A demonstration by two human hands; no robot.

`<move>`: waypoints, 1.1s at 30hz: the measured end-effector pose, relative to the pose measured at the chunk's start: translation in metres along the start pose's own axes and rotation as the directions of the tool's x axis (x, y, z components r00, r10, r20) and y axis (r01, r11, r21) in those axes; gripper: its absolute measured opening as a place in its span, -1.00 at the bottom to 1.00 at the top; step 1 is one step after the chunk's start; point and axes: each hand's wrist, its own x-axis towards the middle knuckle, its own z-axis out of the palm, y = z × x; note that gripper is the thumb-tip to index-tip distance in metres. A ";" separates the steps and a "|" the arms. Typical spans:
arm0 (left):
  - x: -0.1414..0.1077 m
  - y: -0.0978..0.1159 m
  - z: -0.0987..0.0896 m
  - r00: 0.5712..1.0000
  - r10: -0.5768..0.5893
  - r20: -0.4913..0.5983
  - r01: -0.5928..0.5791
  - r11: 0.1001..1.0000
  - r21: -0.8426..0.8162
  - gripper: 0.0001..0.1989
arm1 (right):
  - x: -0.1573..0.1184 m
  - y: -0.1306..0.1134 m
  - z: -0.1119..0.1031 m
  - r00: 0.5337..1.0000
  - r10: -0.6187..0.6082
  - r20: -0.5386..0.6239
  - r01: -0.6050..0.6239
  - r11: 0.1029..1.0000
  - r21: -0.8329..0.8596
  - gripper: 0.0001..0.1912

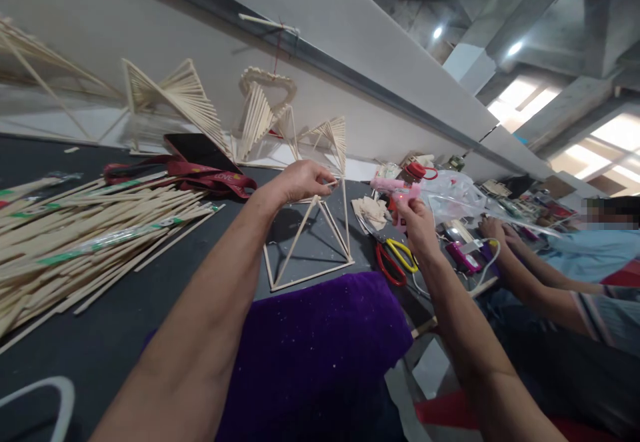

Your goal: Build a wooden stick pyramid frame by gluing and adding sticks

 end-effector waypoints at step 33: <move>-0.001 -0.001 0.002 0.999 0.030 0.016 -0.029 0.996 -0.084 -0.64 | 0.026 -0.023 0.065 0.870 -0.414 0.267 0.427 0.904 0.009 -0.75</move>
